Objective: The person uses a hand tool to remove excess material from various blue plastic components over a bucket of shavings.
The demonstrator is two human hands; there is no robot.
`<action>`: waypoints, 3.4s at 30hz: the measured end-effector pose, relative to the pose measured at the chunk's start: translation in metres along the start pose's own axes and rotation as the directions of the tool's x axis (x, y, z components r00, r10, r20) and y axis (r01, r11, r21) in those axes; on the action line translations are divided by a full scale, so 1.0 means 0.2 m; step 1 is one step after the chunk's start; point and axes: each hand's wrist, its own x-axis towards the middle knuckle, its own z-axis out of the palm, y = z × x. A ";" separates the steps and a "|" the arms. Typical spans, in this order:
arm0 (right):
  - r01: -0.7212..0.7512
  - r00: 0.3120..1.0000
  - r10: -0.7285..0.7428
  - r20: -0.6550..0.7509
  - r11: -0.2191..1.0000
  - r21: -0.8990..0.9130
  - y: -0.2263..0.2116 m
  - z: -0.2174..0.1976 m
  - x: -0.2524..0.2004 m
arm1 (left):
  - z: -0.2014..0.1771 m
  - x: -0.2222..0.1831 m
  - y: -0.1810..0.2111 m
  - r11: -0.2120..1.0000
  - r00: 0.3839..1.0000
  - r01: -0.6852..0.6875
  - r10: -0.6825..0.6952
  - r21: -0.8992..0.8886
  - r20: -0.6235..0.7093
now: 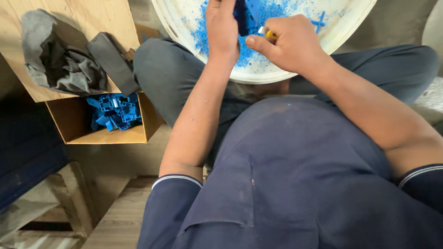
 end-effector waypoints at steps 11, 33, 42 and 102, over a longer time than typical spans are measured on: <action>-0.002 0.995 0.013 -0.102 0.994 0.110 0.04 -0.02 0.03 | 0.18 -0.12 0.26 0.986 0.984 0.030 -0.001 -0.162 0.180; -0.081 0.997 0.081 0.006 0.992 0.094 -0.01 -0.07 -0.01 | 0.24 -0.17 0.25 0.995 0.975 -0.098 0.100 -0.020 0.196; 0.012 0.983 0.083 -0.166 0.863 0.505 0.05 -0.18 -0.03 | 0.31 -0.18 0.32 0.997 0.970 0.078 -0.070 -0.025 0.234; 0.209 0.949 -0.221 -0.225 0.975 -0.076 0.06 -0.09 -0.10 | 0.23 -0.15 0.16 0.979 1.000 0.028 -0.030 0.202 0.005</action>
